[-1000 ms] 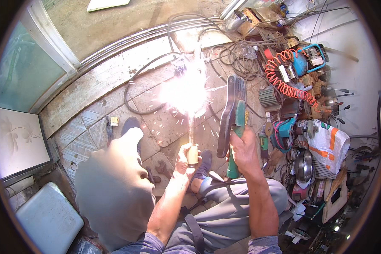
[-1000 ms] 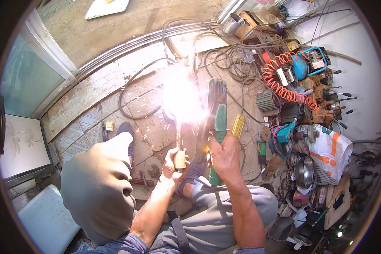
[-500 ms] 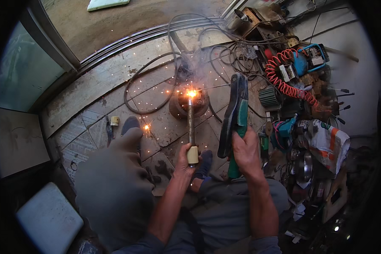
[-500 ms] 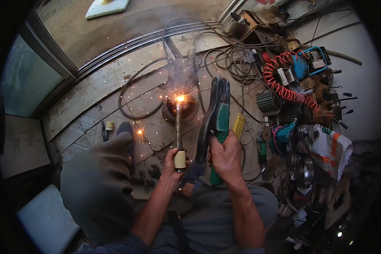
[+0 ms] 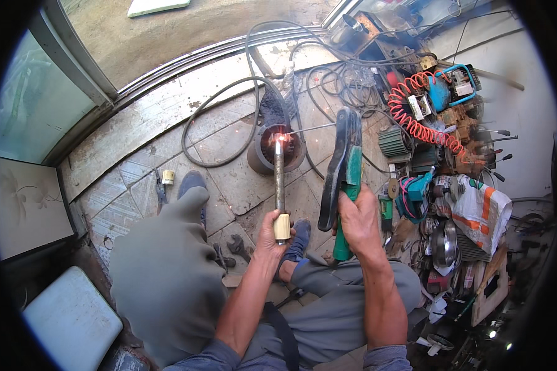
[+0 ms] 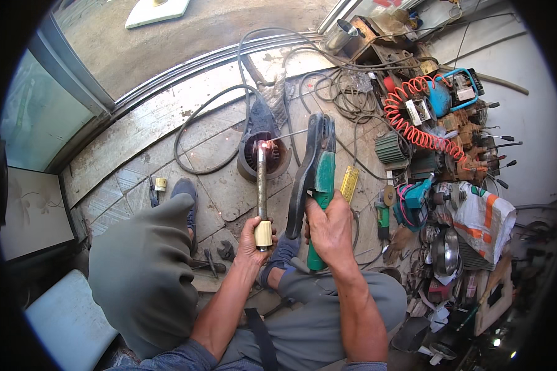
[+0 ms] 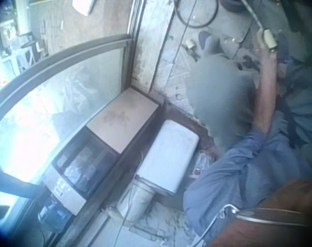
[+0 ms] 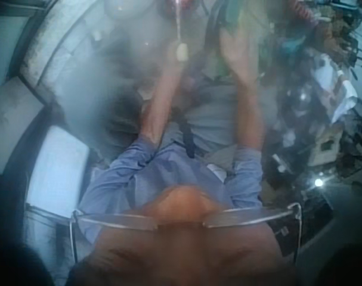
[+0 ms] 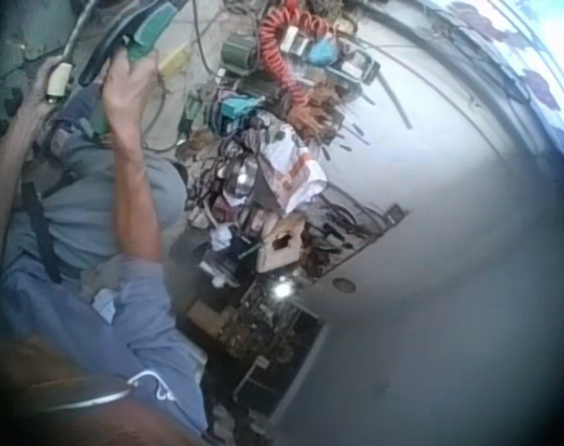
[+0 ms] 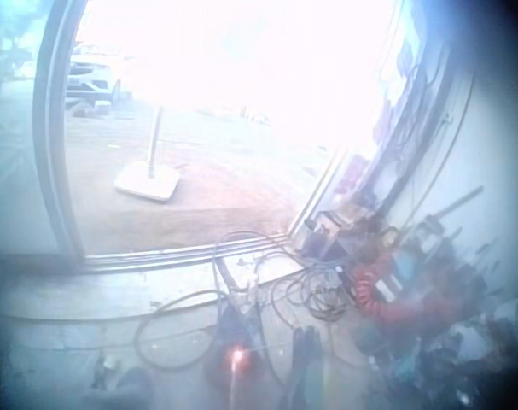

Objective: The person welds a metal rod to a cylindrical metal part using a welding torch and electrode holder. They adjust the position of the parts and continue welding, producing sparks.

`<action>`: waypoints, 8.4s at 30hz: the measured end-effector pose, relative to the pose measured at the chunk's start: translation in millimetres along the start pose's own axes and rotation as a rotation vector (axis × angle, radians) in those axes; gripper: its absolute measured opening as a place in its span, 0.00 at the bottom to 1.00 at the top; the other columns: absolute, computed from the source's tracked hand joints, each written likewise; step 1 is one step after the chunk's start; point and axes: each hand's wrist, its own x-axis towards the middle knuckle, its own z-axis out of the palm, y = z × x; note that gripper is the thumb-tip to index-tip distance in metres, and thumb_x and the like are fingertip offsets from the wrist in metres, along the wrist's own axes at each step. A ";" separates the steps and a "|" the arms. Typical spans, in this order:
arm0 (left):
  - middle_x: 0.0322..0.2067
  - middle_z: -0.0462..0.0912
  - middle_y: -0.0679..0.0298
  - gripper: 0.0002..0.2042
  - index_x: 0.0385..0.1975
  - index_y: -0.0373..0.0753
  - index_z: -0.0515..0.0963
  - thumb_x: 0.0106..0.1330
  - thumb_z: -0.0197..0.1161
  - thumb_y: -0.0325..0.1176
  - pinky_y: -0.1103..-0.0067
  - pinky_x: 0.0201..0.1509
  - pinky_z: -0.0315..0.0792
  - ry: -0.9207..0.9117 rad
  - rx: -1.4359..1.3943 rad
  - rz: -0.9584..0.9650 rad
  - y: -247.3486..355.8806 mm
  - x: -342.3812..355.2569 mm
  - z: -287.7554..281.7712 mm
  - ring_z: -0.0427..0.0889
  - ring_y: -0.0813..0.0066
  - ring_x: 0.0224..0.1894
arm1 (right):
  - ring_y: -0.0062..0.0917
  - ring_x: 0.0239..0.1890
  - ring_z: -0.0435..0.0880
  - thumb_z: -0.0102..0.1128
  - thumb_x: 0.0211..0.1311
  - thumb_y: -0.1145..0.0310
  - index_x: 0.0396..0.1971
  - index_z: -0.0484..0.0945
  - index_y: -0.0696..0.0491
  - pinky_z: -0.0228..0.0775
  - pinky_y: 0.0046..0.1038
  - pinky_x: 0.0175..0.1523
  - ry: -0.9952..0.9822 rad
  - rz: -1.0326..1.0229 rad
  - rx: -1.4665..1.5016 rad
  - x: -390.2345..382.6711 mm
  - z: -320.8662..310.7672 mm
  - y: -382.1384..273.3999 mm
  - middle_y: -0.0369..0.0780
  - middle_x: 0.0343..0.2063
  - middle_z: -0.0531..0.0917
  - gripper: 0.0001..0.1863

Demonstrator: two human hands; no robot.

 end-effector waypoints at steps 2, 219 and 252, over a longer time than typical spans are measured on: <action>0.27 0.81 0.60 0.18 0.41 0.38 0.81 0.62 0.68 0.46 0.77 0.25 0.78 0.001 0.003 -0.002 -0.4 -0.7 1.4 0.80 0.70 0.23 | 0.20 0.14 0.76 0.59 0.70 0.65 0.33 0.72 0.60 0.67 0.27 0.19 -0.007 0.002 -0.002 0.4 -0.4 0.4 0.36 0.14 0.76 0.13; 0.32 0.84 0.57 0.19 0.43 0.31 0.79 0.66 0.68 0.44 0.75 0.27 0.83 0.133 -0.019 0.007 4.3 -22.0 20.7 0.85 0.70 0.28 | 0.11 0.30 0.75 0.57 0.73 0.71 0.45 0.78 0.58 0.68 0.19 0.35 0.064 0.013 0.092 -1.2 2.6 19.9 0.30 0.30 0.80 0.08; 0.33 0.84 0.62 0.18 0.42 0.36 0.80 0.66 0.68 0.46 0.75 0.29 0.83 0.168 0.027 -0.030 6.9 -24.6 35.4 0.85 0.72 0.30 | 0.13 0.31 0.75 0.56 0.69 0.74 0.45 0.77 0.59 0.68 0.20 0.36 0.044 0.049 0.080 1.7 1.9 12.7 0.32 0.30 0.81 0.08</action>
